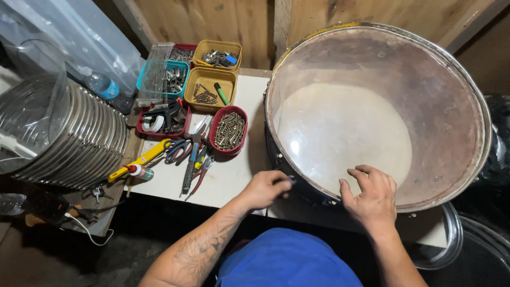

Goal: The person uses a wrench to tighten the lugs on a large drum shell. They then switch to a pair of pliers to continue tightening the lugs around the drum's circumference.

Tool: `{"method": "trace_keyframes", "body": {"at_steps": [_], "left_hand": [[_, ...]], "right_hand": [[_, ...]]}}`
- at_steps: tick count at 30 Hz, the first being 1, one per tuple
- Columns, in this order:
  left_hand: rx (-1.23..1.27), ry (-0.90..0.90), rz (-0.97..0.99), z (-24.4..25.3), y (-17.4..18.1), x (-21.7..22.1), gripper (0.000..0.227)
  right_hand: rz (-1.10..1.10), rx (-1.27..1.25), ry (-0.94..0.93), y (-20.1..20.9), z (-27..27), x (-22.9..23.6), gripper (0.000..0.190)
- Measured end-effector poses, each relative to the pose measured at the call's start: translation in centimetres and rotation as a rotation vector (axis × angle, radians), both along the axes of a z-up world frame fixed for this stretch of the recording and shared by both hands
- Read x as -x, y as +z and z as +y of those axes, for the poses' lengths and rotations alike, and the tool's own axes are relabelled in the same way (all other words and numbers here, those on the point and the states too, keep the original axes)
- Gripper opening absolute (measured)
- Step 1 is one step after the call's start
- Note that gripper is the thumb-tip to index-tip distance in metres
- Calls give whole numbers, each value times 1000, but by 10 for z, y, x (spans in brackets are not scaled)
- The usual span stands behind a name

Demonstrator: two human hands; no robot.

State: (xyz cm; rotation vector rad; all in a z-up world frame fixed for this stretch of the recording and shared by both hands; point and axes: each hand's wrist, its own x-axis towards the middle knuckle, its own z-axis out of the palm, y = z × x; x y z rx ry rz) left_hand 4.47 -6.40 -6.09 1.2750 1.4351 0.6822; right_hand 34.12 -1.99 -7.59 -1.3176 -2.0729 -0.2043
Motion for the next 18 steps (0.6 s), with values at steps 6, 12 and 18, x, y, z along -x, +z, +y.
{"method": "trace_keyframes", "body": {"at_steps": [6,12,18], "left_hand": [[-158,197,329,3,-8,35,31],[-454,181,461,24,-12,45,23],[-595,83,476,31,2,50,20]], "right_hand": [[-6,-8,-1,3,-1,0,26],[4,0,-3,3,-1,1,26],[-4,1,3,3,-1,0,26]]}}
